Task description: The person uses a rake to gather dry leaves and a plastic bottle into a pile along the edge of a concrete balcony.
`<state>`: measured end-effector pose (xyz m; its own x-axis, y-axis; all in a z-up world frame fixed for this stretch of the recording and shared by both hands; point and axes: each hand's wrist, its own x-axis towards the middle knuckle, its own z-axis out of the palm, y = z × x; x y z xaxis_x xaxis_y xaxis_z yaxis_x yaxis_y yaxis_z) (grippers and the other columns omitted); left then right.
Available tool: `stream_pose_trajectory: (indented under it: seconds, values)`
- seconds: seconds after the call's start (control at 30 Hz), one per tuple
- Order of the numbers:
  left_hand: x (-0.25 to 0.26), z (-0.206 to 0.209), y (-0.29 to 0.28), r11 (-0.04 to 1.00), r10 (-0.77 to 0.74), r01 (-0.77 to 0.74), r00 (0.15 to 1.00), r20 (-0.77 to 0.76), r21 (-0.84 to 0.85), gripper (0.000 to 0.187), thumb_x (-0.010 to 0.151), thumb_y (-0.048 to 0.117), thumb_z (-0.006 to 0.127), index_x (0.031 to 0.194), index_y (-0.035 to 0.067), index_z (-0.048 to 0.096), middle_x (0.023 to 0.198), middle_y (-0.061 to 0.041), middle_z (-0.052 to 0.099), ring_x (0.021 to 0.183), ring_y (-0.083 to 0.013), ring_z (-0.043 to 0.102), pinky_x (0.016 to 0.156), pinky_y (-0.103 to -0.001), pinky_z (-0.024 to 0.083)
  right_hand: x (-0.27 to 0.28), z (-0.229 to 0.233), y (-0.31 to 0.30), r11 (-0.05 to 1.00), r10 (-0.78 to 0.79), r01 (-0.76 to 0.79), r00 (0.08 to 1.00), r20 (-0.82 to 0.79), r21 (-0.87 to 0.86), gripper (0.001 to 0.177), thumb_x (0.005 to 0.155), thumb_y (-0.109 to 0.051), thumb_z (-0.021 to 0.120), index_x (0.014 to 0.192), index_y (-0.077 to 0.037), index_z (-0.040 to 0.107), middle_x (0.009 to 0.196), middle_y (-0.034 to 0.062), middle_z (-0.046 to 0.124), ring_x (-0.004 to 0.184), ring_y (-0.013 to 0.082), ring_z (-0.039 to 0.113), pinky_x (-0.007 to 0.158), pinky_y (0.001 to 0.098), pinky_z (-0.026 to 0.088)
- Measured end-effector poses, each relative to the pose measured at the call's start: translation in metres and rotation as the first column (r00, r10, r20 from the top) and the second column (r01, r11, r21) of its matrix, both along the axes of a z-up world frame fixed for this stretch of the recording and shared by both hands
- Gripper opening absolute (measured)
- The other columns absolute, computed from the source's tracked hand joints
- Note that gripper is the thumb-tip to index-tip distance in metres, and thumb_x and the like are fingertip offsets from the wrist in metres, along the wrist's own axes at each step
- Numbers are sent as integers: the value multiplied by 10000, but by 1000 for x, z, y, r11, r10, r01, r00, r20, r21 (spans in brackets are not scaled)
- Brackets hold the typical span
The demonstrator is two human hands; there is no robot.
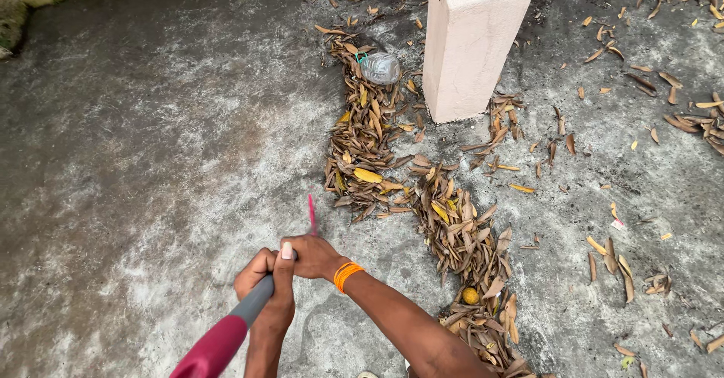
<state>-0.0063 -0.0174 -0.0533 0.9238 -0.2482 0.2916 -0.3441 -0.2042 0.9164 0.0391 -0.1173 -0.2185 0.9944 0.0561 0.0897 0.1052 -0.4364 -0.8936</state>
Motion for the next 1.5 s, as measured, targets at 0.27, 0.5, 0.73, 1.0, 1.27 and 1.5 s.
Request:
stream_pose_trajectory:
  seconds: [0.27, 0.5, 0.73, 1.0, 1.27, 1.5]
  values:
    - [9, -30, 22, 910, -92, 32, 988, -124, -414, 433, 1047, 97, 567, 648, 115, 399, 554, 15, 416, 503, -76, 396, 570, -315, 456, -21, -15, -4, 967, -72, 22, 979, -190, -254, 304, 844, -411, 657, 736, -128, 673, 759, 156, 699, 793, 383, 696, 745, 515, 544]
    - [20, 67, 17, 858, -27, 11, 999, -23, -514, 405, 1090, 122, 542, 705, 144, 419, 559, 24, 381, 488, -83, 382, 632, -371, 501, -12, 49, -1, 974, -192, 209, 967, 169, -88, 547, 983, -368, 652, 543, -63, 544, 553, 180, 586, 553, 415, 590, 601, 499, 483]
    - [12, 58, -35, 994, 26, -10, 988, 153, -109, 406, 1002, 102, 625, 644, 120, 434, 594, -2, 493, 520, -74, 441, 481, -271, 389, 26, 33, -24, 996, -73, 58, 969, 238, 71, 280, 850, -299, 711, 729, -74, 598, 679, 138, 654, 630, 351, 662, 622, 420, 531]
    - [2, -47, -25, 992, -93, 85, 992, -87, -91, 431, 1002, 93, 661, 657, 81, 403, 625, 19, 488, 617, -22, 383, 527, -222, 357, -2, -41, -41, 992, 67, -89, 970, -232, -87, 229, 748, -324, 715, 890, -158, 646, 914, 93, 716, 905, 325, 699, 798, 458, 545]
    - [53, -10, 18, 906, -136, 101, 989, -57, -411, 420, 1096, 158, 531, 688, 129, 434, 574, 15, 392, 511, -108, 395, 652, -367, 525, 10, -12, -33, 954, -102, 54, 983, -151, -296, 153, 795, -288, 650, 701, -171, 678, 730, 124, 701, 759, 364, 704, 749, 480, 564]
    - [42, 71, 14, 836, -85, 8, 990, -116, -549, 382, 1116, 139, 472, 736, 131, 431, 563, 14, 369, 524, -123, 395, 687, -411, 515, 4, 49, -49, 984, -97, 100, 995, 28, -150, 343, 873, -323, 679, 603, -121, 616, 586, 122, 624, 575, 363, 618, 634, 482, 504]
